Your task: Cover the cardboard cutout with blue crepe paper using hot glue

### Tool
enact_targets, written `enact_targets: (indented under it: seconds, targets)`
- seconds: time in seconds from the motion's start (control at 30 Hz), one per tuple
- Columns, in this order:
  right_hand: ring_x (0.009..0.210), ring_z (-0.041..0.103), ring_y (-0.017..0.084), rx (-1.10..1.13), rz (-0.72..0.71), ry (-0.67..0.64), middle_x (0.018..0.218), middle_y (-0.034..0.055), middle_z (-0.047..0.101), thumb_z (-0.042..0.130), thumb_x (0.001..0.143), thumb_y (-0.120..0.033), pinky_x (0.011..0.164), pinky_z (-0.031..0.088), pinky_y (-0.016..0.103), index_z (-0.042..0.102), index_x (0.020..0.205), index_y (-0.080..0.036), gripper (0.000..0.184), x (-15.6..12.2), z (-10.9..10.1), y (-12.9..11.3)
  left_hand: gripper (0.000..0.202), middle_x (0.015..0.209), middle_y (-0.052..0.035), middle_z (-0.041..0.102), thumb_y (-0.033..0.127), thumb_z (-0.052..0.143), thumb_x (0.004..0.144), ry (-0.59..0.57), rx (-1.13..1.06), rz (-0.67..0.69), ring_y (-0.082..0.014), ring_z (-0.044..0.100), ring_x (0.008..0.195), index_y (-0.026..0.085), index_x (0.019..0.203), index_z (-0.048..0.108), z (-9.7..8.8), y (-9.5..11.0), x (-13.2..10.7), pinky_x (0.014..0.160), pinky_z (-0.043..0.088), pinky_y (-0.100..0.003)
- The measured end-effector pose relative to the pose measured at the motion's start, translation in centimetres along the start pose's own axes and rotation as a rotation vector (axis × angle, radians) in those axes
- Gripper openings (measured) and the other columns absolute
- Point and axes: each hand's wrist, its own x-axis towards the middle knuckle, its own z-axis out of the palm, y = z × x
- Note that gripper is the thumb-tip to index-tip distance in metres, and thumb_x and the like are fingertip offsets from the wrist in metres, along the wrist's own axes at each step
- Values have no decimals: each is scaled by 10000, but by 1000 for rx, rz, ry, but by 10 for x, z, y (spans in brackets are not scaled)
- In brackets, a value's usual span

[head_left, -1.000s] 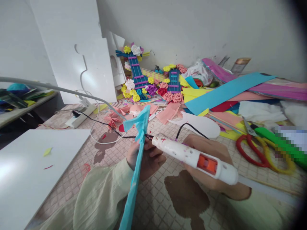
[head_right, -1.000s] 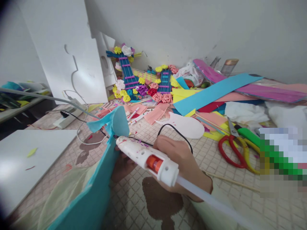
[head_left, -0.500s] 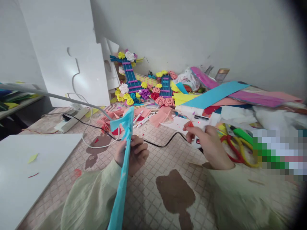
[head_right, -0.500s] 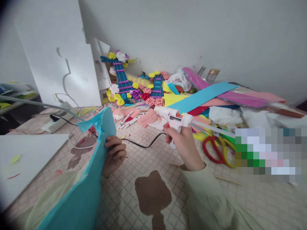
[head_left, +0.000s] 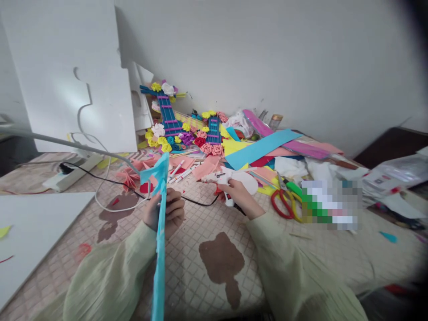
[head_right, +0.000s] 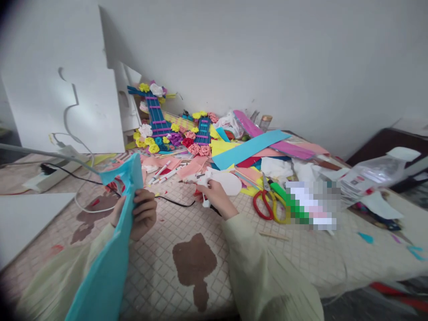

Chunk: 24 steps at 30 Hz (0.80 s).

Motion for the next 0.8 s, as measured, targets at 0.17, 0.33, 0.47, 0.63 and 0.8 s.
enact_targets:
  seconds: [0.17, 0.33, 0.47, 0.63, 0.8]
  targets:
    - [565, 572, 150, -230, -82, 80, 570, 47, 622, 525, 773, -397, 517, 394, 238, 575, 657, -141, 286, -4, -9, -6, 270, 584, 69, 519, 145, 707, 614, 5, 50, -62, -34, 454, 427, 185, 726, 465, -1, 4, 1, 343, 324, -121]
    - [715, 580, 180, -533, -178, 137, 757, 72, 660, 512, 781, -408, 644, 411, 281, 653, 747, -157, 289, -42, -57, -7, 252, 602, 61, 534, 126, 702, 625, -2, 27, -67, -38, 470, 440, 176, 737, 482, -5, 5, 2, 359, 344, -126]
    - [811, 602, 219, -784, -217, -86, 849, 86, 666, 602, 705, -241, 727, 453, 345, 657, 865, -153, 191, -85, -84, 25, 272, 595, 66, 523, 126, 721, 606, 12, 29, -91, -40, 465, 438, 175, 727, 482, -5, 6, 1, 366, 347, -134]
    - [656, 578, 183, -768, -336, 3, 697, 48, 620, 481, 800, -184, 611, 471, 330, 567, 694, -172, 137, -113, -84, 57, 272, 557, 75, 460, 159, 716, 612, 95, 59, -78, -27, 419, 405, 174, 705, 462, -4, -1, 2, 338, 301, -120]
    - [583, 560, 128, -550, -435, -38, 664, -4, 579, 414, 878, -247, 533, 457, 241, 498, 816, -201, 114, -113, -59, 13, 333, 499, 85, 369, 209, 742, 573, 128, 157, -37, -17, 378, 363, 164, 610, 415, -7, -9, 7, 313, 267, -109]
